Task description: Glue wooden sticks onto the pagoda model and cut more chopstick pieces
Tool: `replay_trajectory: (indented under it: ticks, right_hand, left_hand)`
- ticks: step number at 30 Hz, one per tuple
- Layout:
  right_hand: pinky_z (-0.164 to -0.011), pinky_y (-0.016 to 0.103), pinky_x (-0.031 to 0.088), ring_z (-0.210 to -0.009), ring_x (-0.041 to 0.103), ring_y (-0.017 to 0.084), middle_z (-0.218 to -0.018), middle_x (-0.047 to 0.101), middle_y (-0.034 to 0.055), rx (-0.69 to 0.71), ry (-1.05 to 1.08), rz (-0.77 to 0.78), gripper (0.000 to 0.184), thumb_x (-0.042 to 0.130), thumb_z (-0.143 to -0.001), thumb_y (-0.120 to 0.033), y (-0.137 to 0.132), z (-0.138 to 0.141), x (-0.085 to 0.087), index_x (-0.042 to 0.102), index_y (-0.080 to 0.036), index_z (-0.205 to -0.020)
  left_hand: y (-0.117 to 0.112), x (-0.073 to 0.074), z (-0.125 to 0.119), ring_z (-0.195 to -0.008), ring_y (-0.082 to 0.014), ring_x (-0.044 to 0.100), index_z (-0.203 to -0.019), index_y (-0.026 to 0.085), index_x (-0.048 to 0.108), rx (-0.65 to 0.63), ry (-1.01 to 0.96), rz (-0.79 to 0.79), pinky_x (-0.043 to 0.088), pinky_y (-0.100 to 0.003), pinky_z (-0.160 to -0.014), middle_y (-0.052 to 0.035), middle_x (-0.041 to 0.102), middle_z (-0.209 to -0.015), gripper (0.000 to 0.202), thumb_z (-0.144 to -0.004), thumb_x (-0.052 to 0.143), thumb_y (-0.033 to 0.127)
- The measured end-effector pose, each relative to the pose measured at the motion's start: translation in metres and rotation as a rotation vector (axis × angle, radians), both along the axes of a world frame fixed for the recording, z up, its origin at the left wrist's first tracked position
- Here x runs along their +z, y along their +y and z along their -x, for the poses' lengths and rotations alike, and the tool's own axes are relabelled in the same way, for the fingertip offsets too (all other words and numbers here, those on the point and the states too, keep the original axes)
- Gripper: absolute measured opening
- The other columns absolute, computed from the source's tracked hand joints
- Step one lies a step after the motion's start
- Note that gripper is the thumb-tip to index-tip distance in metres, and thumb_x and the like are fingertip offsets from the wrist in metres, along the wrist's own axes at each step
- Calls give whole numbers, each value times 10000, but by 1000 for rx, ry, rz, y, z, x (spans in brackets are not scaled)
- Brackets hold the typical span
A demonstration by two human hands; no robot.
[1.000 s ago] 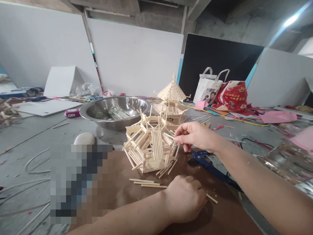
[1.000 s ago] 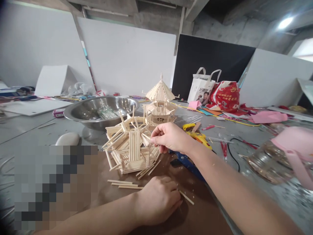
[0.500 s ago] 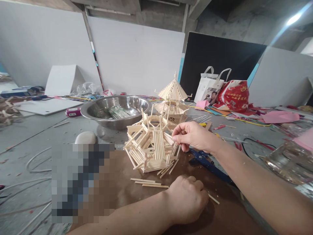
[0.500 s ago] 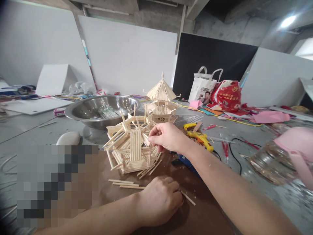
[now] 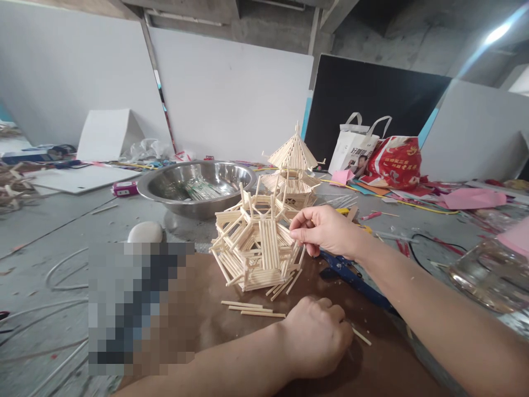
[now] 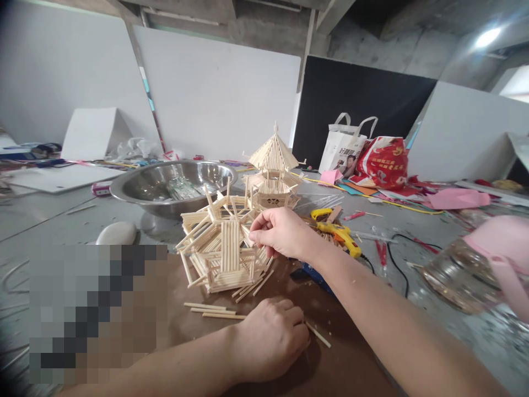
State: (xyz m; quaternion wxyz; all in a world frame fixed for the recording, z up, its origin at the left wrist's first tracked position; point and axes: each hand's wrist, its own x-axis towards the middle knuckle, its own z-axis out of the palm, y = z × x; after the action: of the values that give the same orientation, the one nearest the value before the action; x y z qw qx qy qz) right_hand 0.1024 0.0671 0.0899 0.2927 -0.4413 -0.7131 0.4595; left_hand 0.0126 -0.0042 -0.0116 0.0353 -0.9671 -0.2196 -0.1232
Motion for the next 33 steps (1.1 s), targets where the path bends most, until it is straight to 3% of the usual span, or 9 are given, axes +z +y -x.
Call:
replay_trajectory:
  ticks: [13, 21, 33]
  right_hand:
    - [-345, 155, 375, -339, 444, 36, -466, 498, -51, -55, -11, -56, 94, 547, -678, -233, -5, 2, -3, 521, -146, -704]
    - [-336, 152, 304, -348, 401, 30, -480, 459, -65, -61, -41, -180, 106, 518, -697, -267, -13, 1, -7, 523, -163, -715]
    - [-351, 157, 276, -370, 369, 27, -521, 455, -52, -38, -65, -194, 153, 508, -705, -286, -10, 0, -8, 531, -153, -777]
  left_hand:
    - [0, -1, 0, -565, -131, 465, -625, 154, 479, -9, -6, -2, 384, -252, -480, -34, 518, -667, 142, -736, 451, 238]
    - [0, 1, 1, -550, -132, 462, -614, 158, 466, -11, -10, -15, 369, -256, -453, -22, 514, -655, 133, -723, 470, 233]
    - [0, 0, 1, -547, -128, 454, -616, 158, 459, -9, -8, -24, 350, -242, -439, -20, 512, -658, 130, -721, 470, 234]
